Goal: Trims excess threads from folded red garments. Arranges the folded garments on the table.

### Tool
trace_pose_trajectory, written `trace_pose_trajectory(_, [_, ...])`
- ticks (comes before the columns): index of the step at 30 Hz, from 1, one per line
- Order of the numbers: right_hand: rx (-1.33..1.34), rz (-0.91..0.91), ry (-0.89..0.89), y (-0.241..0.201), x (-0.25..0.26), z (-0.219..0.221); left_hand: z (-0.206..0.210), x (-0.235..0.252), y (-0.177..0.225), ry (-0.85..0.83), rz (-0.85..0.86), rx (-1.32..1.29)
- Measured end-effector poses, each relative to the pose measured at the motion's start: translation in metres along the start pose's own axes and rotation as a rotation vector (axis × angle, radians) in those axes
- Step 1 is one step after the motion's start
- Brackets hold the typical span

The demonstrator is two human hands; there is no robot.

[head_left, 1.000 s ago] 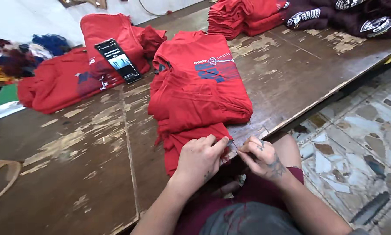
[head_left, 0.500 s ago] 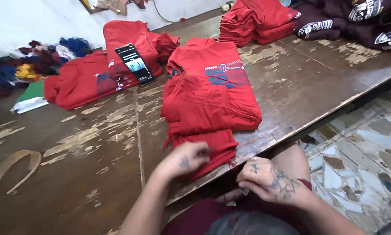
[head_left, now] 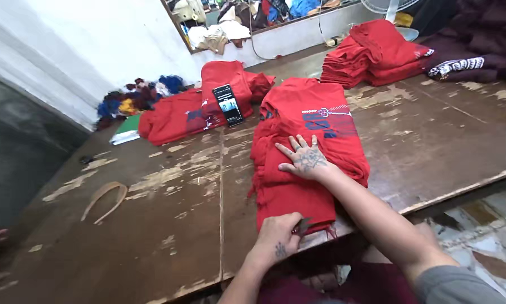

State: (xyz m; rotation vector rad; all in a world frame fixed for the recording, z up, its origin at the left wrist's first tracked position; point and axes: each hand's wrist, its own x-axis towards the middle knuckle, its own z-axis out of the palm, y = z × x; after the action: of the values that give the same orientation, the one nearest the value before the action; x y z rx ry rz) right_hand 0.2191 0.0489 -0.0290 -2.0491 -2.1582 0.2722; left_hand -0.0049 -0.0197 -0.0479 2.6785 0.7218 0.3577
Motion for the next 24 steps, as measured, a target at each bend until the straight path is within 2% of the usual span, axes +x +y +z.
trace_pose_trajectory(1, [0.035, -0.051, 0.074, 0.005, -0.011, 0.004, 0.000, -0.001, -0.001, 0.024, 0.002, -0.048])
trace_pose_trajectory(3, [0.233, -0.176, 0.361, 0.020, -0.037, 0.009, -0.003, -0.001, -0.003, 0.030, -0.001, -0.129])
trace_pose_trajectory(5, [0.388, -0.220, 0.623, 0.025, -0.077, 0.007, -0.009, -0.002, -0.005, 0.012, -0.045, -0.213])
trace_pose_trajectory(7, [0.486, -0.205, 0.733, 0.011, -0.118, 0.007, -0.016, 0.003, -0.007, 0.069, -0.134, -0.299])
trace_pose_trajectory(9, [0.486, -0.243, 0.583, -0.013, -0.141, 0.020, -0.007, 0.015, -0.001, 0.317, -0.174, -0.277])
trace_pose_trajectory(10, [0.452, -0.266, 0.503, -0.018, -0.142, 0.034, -0.001, 0.019, 0.004, 0.378, -0.122, -0.246])
trace_pose_trajectory(11, [0.398, -0.261, 0.499, -0.017, -0.140, 0.047, 0.001, 0.021, 0.009, 0.356, -0.024, -0.217])
trace_pose_trajectory(13, [0.299, -0.170, 0.630, -0.003, -0.141, 0.057, -0.005, 0.018, 0.010, 0.257, 0.147, -0.183])
trace_pose_trajectory(14, [0.267, -0.140, 0.671, 0.005, -0.148, 0.055, -0.013, 0.012, 0.005, 0.203, 0.140, -0.208])
trace_pose_trajectory(16, [0.230, -0.187, 0.643, 0.014, -0.167, 0.052, -0.034, -0.004, -0.010, -0.001, -0.004, -0.203])
trace_pose_trajectory(17, [0.198, -0.225, 0.608, 0.013, -0.173, 0.057, -0.043, -0.006, -0.013, -0.179, -0.110, -0.150])
trace_pose_trajectory(18, [0.166, -0.254, 0.582, 0.012, -0.176, 0.066, -0.048, -0.002, -0.011, -0.350, -0.207, -0.090])
trace_pose_trajectory(19, [0.147, -0.271, 0.578, 0.012, -0.177, 0.073, -0.050, 0.002, -0.004, -0.440, -0.260, -0.047])
trace_pose_trajectory(20, [0.150, -0.278, 0.576, 0.012, -0.177, 0.076, -0.050, 0.006, 0.006, -0.414, -0.250, -0.017])
trace_pose_trajectory(23, [0.185, -0.274, 0.562, 0.013, -0.171, 0.074, -0.024, 0.024, 0.030, 0.044, -0.073, -0.112])
trace_pose_trajectory(24, [0.201, -0.281, 0.570, 0.013, -0.171, 0.075, -0.011, 0.032, 0.032, 0.088, -0.065, -0.195])
